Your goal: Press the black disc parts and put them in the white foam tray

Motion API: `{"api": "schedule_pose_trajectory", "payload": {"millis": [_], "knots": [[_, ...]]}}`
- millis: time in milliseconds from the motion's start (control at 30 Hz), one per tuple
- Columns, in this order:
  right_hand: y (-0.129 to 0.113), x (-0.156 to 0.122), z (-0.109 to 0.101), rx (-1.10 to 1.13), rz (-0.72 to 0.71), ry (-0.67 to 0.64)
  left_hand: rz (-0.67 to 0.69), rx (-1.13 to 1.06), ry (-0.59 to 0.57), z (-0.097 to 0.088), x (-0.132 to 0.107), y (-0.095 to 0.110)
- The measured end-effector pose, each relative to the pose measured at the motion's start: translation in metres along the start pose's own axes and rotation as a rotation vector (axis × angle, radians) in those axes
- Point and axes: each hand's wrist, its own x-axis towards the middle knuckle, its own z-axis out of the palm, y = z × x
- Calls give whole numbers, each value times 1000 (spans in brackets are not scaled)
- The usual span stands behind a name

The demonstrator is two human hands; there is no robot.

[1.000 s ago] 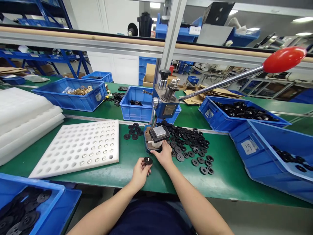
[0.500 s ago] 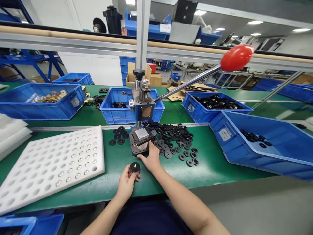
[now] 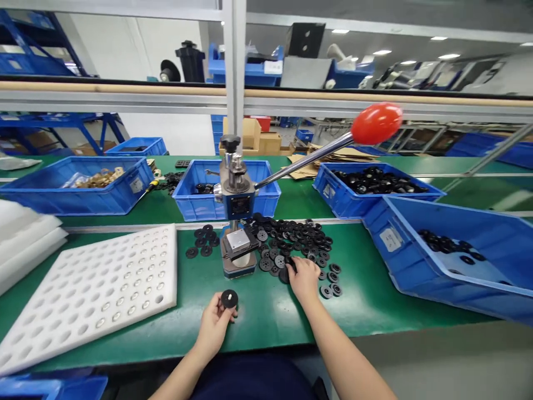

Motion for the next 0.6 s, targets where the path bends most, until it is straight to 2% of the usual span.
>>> {"api": "schedule_pose_trajectory", "payload": {"millis": [200,267,367,467,600], "knots": [[-13,0,-5,-3,-79,33,-10,71,21,-5,4,-10],[-18,1,-10,5,-95,53,-38,93,13,-7,7,-3],[-26,0,-18,25,-111,93,-71,123,-6,-8,13,19],[-32,1,-24,45,-129,136,-32,145,-31,-5,21,39],[-36,4,-28,61,-149,189,29,183,-43,2,25,42]]}}
